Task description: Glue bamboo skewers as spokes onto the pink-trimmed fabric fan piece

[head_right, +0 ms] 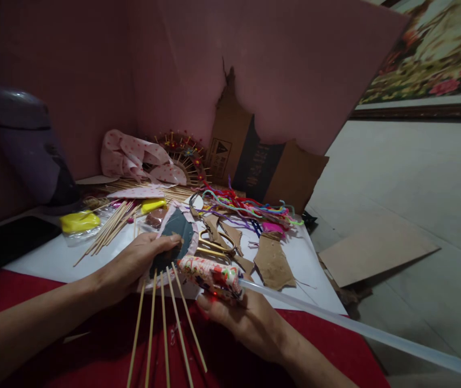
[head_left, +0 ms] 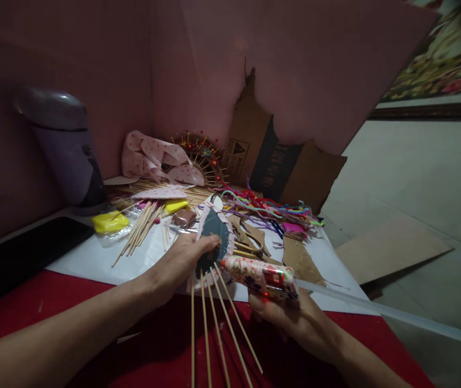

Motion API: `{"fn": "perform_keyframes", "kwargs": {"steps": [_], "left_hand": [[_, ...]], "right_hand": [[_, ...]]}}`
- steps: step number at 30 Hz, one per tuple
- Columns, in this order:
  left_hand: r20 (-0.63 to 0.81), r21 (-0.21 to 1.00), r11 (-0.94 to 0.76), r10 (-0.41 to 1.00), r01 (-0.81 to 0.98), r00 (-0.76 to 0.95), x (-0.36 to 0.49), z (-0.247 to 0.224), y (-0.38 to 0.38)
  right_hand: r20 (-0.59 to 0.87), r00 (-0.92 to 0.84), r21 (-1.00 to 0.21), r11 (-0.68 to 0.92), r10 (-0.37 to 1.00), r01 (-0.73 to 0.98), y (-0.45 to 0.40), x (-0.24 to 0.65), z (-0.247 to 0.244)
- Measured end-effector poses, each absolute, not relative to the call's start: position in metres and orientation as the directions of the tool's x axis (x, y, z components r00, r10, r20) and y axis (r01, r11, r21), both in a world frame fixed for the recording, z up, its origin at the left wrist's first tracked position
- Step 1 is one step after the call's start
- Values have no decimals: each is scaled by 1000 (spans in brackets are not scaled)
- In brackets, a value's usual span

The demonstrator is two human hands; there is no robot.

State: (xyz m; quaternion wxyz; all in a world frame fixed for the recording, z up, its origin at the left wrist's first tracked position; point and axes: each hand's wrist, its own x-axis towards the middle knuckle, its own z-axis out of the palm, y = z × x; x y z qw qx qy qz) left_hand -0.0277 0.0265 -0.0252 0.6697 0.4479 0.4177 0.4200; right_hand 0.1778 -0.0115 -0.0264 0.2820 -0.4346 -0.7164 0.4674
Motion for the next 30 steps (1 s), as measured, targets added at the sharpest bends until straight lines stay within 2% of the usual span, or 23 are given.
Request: {"fn": "perform_keyframes", "kwargs": {"steps": [30], "left_hand": [[-193, 953, 255, 929, -165, 316, -29, -27, 27]], "right_hand": [[-73, -464, -920, 120, 883, 374, -13, 180, -27]]}}
